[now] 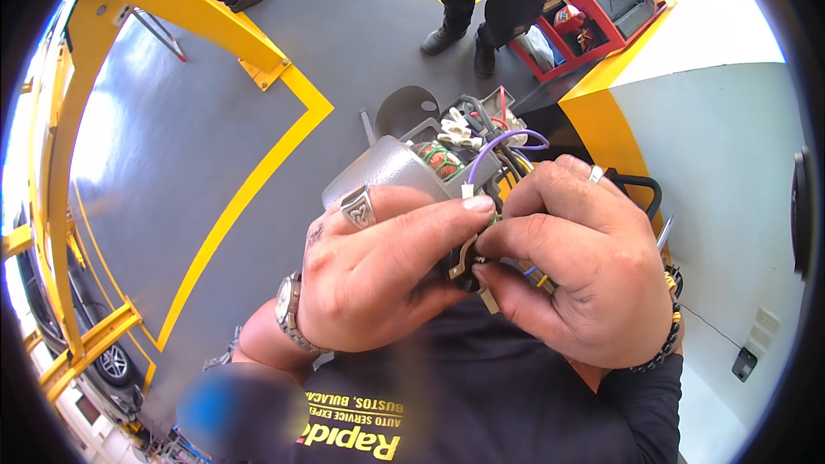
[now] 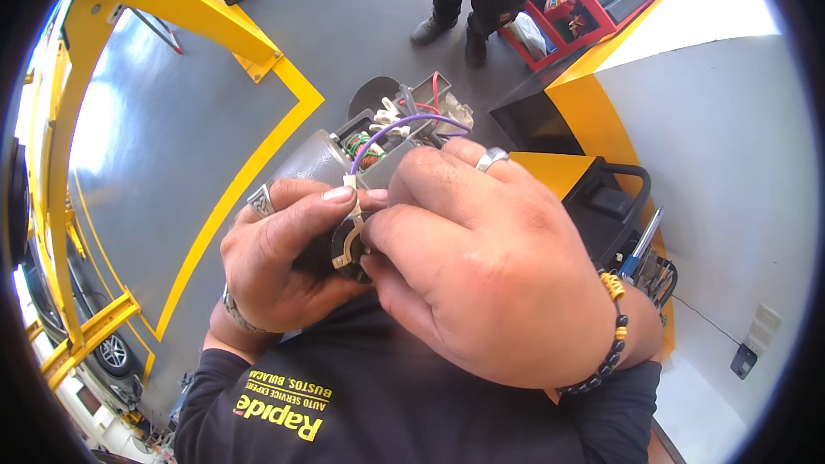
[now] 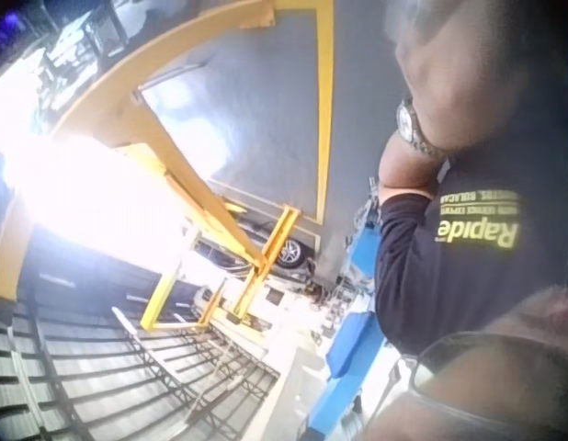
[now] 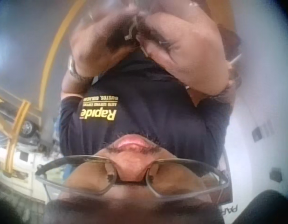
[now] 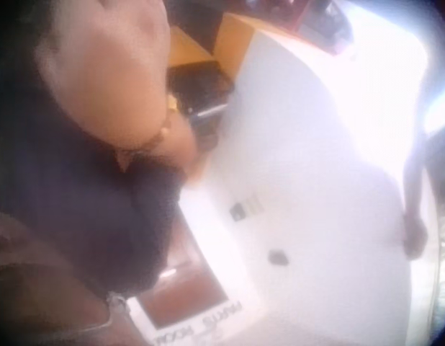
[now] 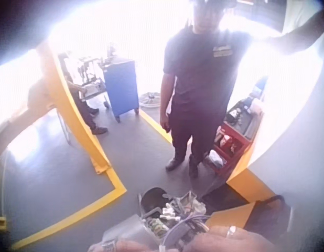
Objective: The person holds a cylindrical electrical component with multiple wires and uses pliers to strip and adjust wire ends. They wipe the component with a cloth and continue manipulating the wires and connectors with their hands and tools.
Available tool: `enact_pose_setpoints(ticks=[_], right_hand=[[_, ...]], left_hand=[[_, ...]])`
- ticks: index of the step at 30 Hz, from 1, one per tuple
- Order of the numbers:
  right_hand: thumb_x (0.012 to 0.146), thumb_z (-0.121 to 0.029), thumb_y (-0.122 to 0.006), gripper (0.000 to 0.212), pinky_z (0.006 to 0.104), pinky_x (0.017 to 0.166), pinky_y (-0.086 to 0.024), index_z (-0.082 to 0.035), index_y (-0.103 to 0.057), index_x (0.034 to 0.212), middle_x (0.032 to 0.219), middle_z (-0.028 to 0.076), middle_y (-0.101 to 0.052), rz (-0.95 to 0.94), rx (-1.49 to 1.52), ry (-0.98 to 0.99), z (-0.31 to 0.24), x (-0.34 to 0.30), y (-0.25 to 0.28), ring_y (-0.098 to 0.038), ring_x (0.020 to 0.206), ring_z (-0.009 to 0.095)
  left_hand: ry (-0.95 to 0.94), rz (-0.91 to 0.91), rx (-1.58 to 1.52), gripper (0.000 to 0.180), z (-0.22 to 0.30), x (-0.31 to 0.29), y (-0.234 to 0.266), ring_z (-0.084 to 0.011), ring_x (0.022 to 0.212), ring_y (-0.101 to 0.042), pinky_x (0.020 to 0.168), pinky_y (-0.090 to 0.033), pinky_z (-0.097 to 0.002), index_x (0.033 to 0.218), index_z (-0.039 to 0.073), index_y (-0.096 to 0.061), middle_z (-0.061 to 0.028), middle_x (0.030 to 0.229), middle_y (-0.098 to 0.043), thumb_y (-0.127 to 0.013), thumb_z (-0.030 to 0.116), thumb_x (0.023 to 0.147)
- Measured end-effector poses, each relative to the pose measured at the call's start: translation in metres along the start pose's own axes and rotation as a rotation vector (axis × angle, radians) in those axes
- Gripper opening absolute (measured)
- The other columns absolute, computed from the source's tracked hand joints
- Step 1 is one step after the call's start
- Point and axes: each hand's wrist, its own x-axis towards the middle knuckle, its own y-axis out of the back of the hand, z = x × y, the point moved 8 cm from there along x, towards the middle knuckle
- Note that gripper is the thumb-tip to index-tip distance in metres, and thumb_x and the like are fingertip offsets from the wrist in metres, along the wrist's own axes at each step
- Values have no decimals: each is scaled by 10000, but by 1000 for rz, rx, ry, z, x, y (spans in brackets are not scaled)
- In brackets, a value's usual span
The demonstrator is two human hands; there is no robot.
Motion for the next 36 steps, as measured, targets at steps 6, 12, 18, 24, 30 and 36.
enact_pose_setpoints(ticks=[6,12,18,24,30,36], right_hand=[[657,21,-807,257,358,669,-498,-40,-682,873,854,101,-633,-4,92,-72,7,-6,-8,-633,764,279],[627,7,-765,261,356,648,-502,-46,-650,855,842,106,-629,125,24,-69,2,-9,-9,-633,726,275],[611,10,-744,283,353,634,-506,-39,-626,863,816,105,-626,167,44,-51,3,-11,-10,-627,700,275],[608,13,-731,287,354,620,-510,-22,-606,864,776,106,-620,121,62,-83,5,-10,-10,-628,695,275],[623,14,-762,294,354,619,-514,-18,-638,888,806,111,-631,117,60,-88,6,-11,-8,-637,716,274],[645,30,-804,290,357,629,-515,-20,-680,902,867,113,-649,84,-33,-85,-2,-18,-6,-651,739,278]], left_hand=[[-41,55,-13,652,1,-2,-2,-253,835,-710,721,-578,-333,1245,29,-656,-139,1073,-793,-944,143,672],[-32,127,-48,720,4,0,1,-260,845,-729,721,-585,-354,1226,23,-710,-86,1035,-768,-855,-32,523],[-33,140,-43,699,4,-1,1,-242,836,-724,708,-579,-341,1220,30,-718,-90,1051,-772,-856,-45,539],[-54,114,-9,670,7,1,1,-237,825,-724,697,-577,-339,1203,20,-726,-103,1065,-775,-856,-44,549],[-67,120,-23,644,6,-1,-1,-244,826,-728,696,-579,-341,1195,7,-726,-125,1073,-774,-857,-35,566],[-64,81,-1,562,7,2,0,-255,840,-725,723,-580,-347,1186,34,-692,-151,1077,-787,-899,63,664]])
